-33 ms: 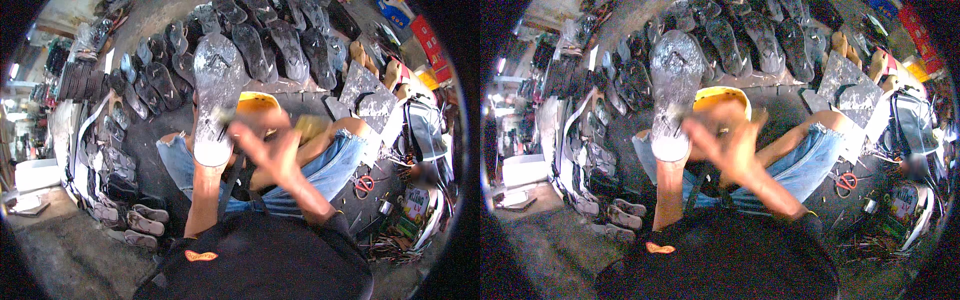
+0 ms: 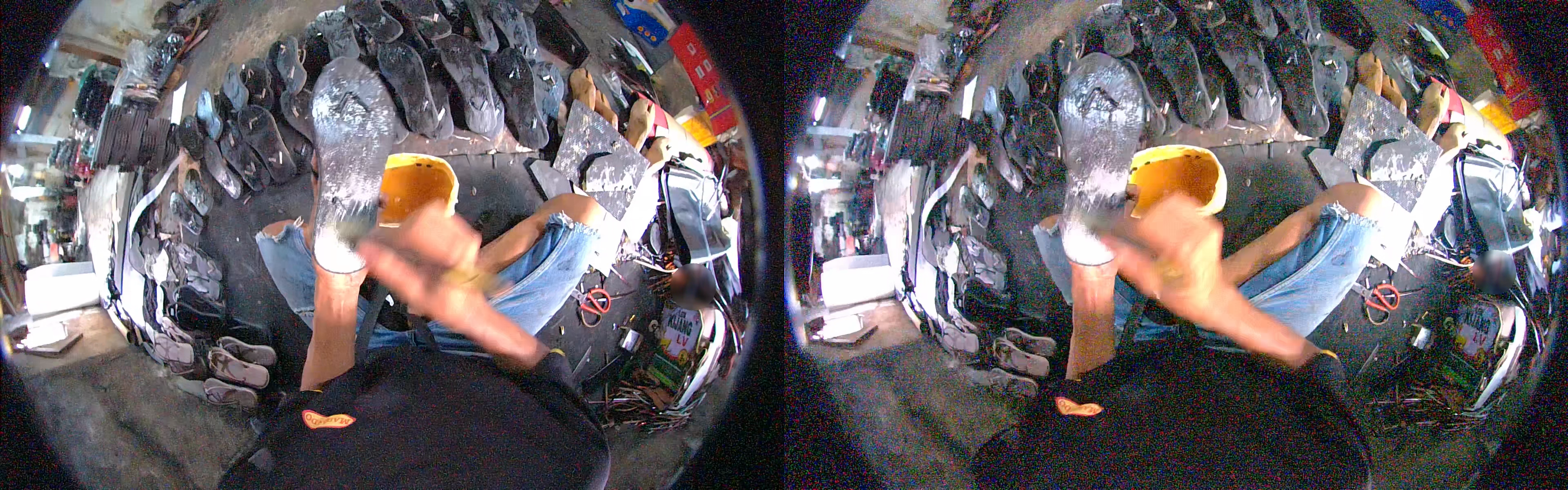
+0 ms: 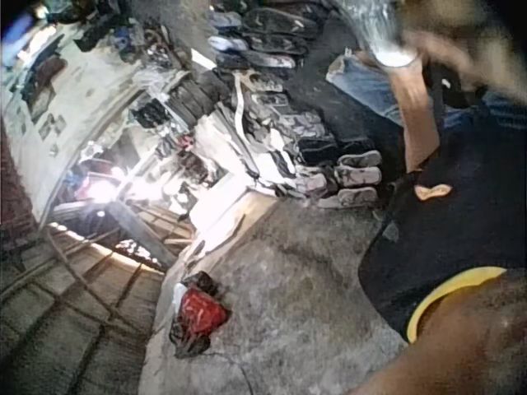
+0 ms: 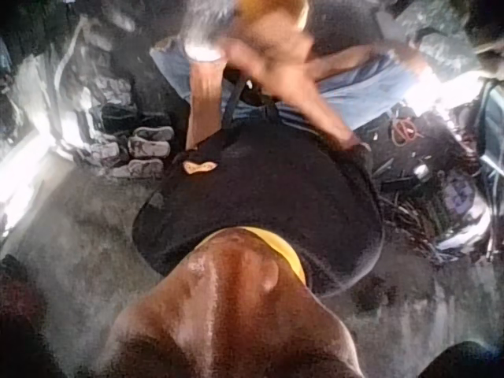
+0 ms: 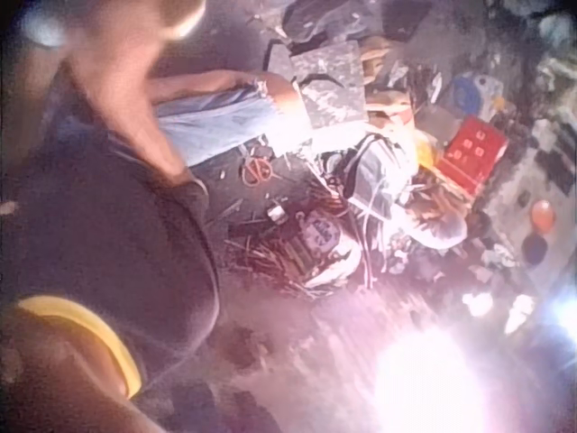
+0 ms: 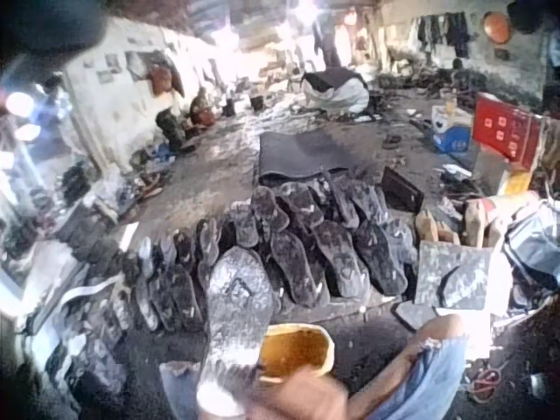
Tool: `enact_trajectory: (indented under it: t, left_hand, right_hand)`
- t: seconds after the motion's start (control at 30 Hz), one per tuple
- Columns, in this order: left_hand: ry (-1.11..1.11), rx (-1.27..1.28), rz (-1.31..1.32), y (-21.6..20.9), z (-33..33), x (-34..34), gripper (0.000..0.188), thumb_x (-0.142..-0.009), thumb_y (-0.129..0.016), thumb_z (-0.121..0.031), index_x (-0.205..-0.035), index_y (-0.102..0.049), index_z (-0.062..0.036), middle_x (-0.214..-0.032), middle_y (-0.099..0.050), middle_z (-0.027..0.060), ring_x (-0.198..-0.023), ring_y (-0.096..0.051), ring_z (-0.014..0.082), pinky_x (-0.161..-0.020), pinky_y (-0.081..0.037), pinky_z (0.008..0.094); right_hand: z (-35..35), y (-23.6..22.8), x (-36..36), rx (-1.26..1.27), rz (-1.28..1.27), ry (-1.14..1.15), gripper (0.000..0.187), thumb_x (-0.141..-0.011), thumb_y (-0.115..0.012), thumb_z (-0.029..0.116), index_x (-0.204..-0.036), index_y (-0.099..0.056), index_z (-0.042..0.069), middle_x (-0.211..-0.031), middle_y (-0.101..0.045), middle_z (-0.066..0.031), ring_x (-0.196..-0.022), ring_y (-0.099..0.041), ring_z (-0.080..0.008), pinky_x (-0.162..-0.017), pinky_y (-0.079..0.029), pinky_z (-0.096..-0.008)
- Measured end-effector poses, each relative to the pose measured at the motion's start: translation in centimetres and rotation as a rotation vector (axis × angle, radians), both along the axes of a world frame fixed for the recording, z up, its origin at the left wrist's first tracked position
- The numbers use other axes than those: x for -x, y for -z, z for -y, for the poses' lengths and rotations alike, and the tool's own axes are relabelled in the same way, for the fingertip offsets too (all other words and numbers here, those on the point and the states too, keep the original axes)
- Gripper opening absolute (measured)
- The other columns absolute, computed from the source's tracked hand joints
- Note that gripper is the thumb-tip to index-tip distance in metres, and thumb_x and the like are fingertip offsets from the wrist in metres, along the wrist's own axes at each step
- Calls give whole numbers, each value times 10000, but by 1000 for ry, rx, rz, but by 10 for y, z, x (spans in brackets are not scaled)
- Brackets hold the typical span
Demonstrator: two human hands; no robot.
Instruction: The person sits on the floor and repeatedly picks up black slippers, applies a brown substance to the soles using a brush, and places them back in a pile. The task involves handling multiple slippers one at a time.
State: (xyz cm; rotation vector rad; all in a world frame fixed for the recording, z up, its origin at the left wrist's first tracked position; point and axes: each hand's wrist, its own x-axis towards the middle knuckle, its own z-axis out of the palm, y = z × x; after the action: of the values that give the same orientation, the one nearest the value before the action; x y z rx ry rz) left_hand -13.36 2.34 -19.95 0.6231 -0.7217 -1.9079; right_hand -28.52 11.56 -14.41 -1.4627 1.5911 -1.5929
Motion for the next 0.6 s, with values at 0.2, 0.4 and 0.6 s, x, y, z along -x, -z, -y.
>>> enact_trajectory:
  t: [0.2,0.4,0.6]
  left_hand:
    - [-91,775,1174,-32,-1,28,549,-908,-748,-39,-1411,-534,13,-1267,-686,164,-1053,-692,247,-922,-591,378]
    - [-14,249,245,64,40,-27,571,-954,-713,-204,-1463,-518,-35,-1329,-662,143,-1061,-687,241,-935,-580,386]
    - [46,-219,-279,-23,18,8,509,-1014,-542,-484,-1329,-605,-89,-1250,-700,124,-1098,-690,286,-972,-568,450]
  right_hand:
    - [68,-13,84,126,-71,417,185,-881,-847,192,-917,-783,22,-745,-755,-82,-662,-680,-124,-636,-534,-273]
    - [-23,-10,-31,388,-297,-333,231,-601,-724,217,-814,-666,149,-677,-533,-2,-626,-587,-208,-599,-502,-430]
    - [13,-20,35,31,31,53,238,-821,-896,201,-872,-752,19,-864,-787,-103,-776,-760,-178,-676,-590,-352]
